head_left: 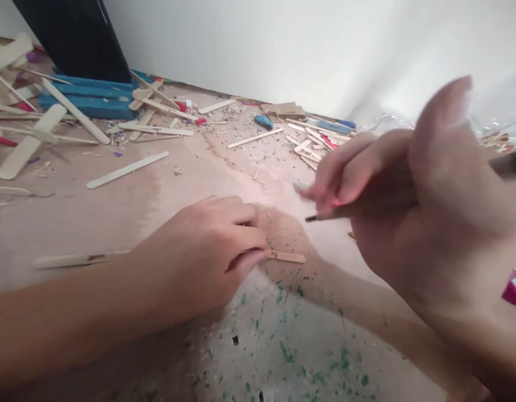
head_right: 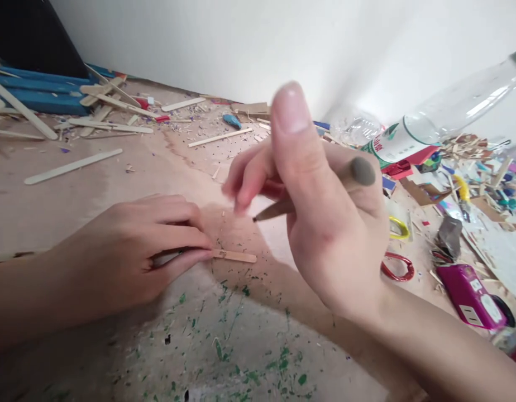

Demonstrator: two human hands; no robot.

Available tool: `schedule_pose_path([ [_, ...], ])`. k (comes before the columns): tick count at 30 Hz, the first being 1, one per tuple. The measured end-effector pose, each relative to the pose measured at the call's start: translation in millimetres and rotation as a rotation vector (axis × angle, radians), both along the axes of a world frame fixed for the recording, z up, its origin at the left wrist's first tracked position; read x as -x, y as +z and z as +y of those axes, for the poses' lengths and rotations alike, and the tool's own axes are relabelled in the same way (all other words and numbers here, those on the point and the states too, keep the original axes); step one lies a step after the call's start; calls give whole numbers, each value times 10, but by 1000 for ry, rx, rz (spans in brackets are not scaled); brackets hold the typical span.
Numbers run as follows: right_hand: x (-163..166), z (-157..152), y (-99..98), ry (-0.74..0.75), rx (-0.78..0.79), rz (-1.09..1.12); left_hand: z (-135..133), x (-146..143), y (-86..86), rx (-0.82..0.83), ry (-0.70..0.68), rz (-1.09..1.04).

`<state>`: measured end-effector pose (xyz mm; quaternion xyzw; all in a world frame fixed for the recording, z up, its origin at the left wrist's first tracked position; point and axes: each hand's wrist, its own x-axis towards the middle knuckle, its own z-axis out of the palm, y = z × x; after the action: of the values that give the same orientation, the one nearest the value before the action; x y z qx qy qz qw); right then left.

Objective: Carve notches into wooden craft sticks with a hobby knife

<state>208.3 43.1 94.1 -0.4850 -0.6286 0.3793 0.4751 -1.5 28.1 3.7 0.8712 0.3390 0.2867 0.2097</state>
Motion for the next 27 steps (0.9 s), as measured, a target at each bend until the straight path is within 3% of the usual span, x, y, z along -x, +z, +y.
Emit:
schedule_pose_path([
  [4, 242, 29, 103, 23, 86, 142, -3, -1, 14, -8, 31, 68],
  [9, 272, 151, -81, 8, 140, 279, 3, -6, 3, -40, 59, 48],
  [10, 227, 169, -130, 19, 139, 277, 7, -6, 4, -33, 49, 45],
  [11, 175, 182, -172, 157, 204, 224, 11, -5, 9, -24, 41, 46],
  [14, 55, 199, -221, 314, 153, 165, 27, 0, 44, -22, 19, 38],
  [20, 63, 182, -127, 384, 144, 6, 41, 5, 94, -36, 8, 3],
  [27, -13, 158, -176, 354, 58, -31, 52, 10, 84, -38, -10, 0],
])
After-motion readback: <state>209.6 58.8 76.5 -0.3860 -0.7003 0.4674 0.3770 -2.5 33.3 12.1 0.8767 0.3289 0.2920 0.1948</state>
